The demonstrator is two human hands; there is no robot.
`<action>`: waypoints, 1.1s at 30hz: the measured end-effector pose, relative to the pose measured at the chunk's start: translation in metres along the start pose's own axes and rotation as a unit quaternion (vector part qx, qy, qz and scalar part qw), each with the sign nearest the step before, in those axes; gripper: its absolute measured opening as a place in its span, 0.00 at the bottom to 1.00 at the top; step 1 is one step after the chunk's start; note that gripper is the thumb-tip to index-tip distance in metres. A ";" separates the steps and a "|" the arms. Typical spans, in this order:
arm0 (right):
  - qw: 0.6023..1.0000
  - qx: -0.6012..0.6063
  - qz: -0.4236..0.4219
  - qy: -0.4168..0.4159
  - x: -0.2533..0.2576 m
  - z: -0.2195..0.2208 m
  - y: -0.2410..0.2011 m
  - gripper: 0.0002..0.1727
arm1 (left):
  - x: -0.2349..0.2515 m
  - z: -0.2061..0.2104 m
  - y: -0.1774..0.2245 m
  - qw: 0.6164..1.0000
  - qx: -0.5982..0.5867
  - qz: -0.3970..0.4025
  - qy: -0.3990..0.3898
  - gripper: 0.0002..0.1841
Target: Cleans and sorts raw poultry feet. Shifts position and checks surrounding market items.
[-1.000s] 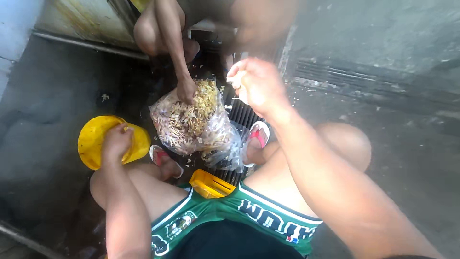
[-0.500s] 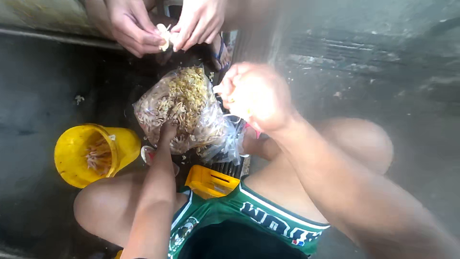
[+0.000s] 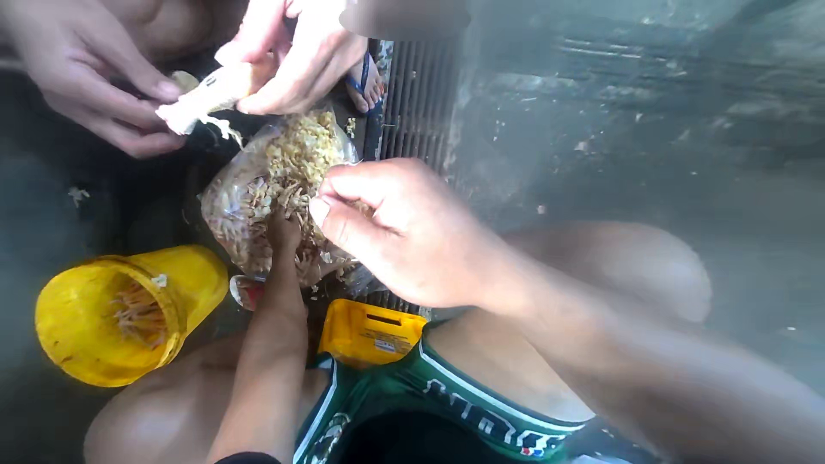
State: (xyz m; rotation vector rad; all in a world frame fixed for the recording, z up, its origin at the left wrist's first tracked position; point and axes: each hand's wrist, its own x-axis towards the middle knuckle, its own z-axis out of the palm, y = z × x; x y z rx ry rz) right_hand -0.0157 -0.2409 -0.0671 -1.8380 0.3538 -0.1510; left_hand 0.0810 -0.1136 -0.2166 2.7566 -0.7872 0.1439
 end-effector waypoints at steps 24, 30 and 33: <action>0.962 -0.057 0.243 -0.109 0.000 0.041 0.061 0.33 | -0.032 -0.064 -0.055 0.785 -0.561 -0.175 -0.195 0.09; 0.939 0.222 0.260 -0.030 -0.030 0.077 0.047 0.26 | -0.050 -0.114 -0.058 0.878 -0.437 -0.024 -0.193 0.07; 0.920 0.311 0.231 -0.063 -0.034 0.077 0.046 0.16 | -0.052 -0.113 -0.068 0.879 -0.438 0.004 -0.190 0.06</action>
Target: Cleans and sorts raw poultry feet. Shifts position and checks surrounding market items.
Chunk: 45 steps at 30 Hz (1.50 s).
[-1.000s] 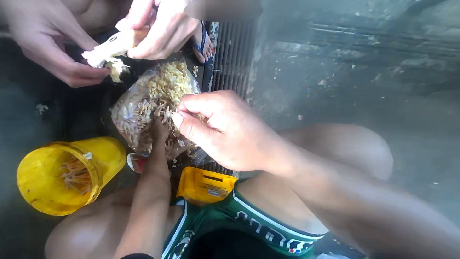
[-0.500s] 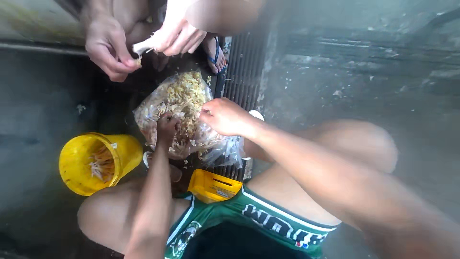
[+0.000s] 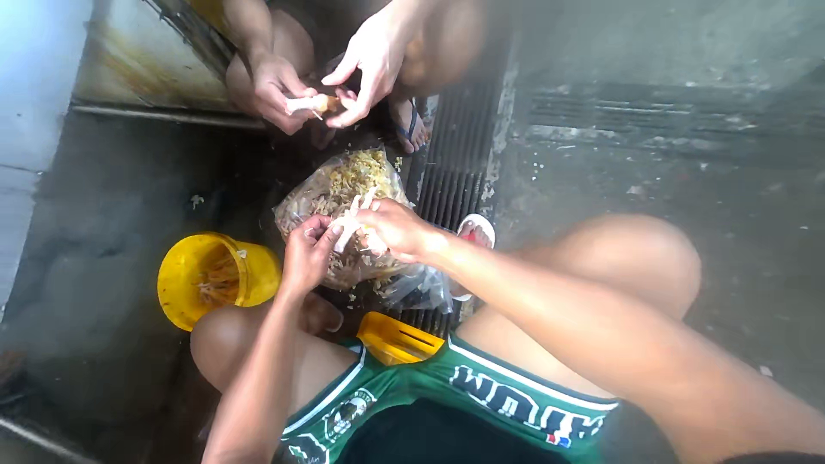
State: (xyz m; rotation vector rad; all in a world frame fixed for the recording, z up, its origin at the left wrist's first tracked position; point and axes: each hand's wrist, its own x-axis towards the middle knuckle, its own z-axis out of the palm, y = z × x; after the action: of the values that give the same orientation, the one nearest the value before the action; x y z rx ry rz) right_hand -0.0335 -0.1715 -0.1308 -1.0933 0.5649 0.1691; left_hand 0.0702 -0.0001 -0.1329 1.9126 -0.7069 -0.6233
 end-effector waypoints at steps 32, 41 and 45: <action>0.950 -0.302 -0.070 0.044 -0.010 0.010 0.015 0.19 | 0.018 0.012 -0.009 0.979 -0.118 -0.156 0.059 0.13; 0.937 -0.315 -0.146 0.034 -0.038 0.015 0.002 0.19 | 0.038 -0.055 -0.027 0.954 -0.098 -0.190 0.211 0.14; 0.941 -0.319 -0.104 0.036 -0.033 -0.007 0.011 0.17 | 0.001 -0.017 0.002 0.978 -0.138 -0.017 0.156 0.15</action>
State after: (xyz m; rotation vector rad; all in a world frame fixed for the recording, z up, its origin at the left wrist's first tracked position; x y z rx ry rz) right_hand -0.0683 -0.1684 -0.1249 -1.7886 0.4630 0.1291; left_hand 0.0822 0.0086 -0.1245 1.7140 -0.3661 -0.4043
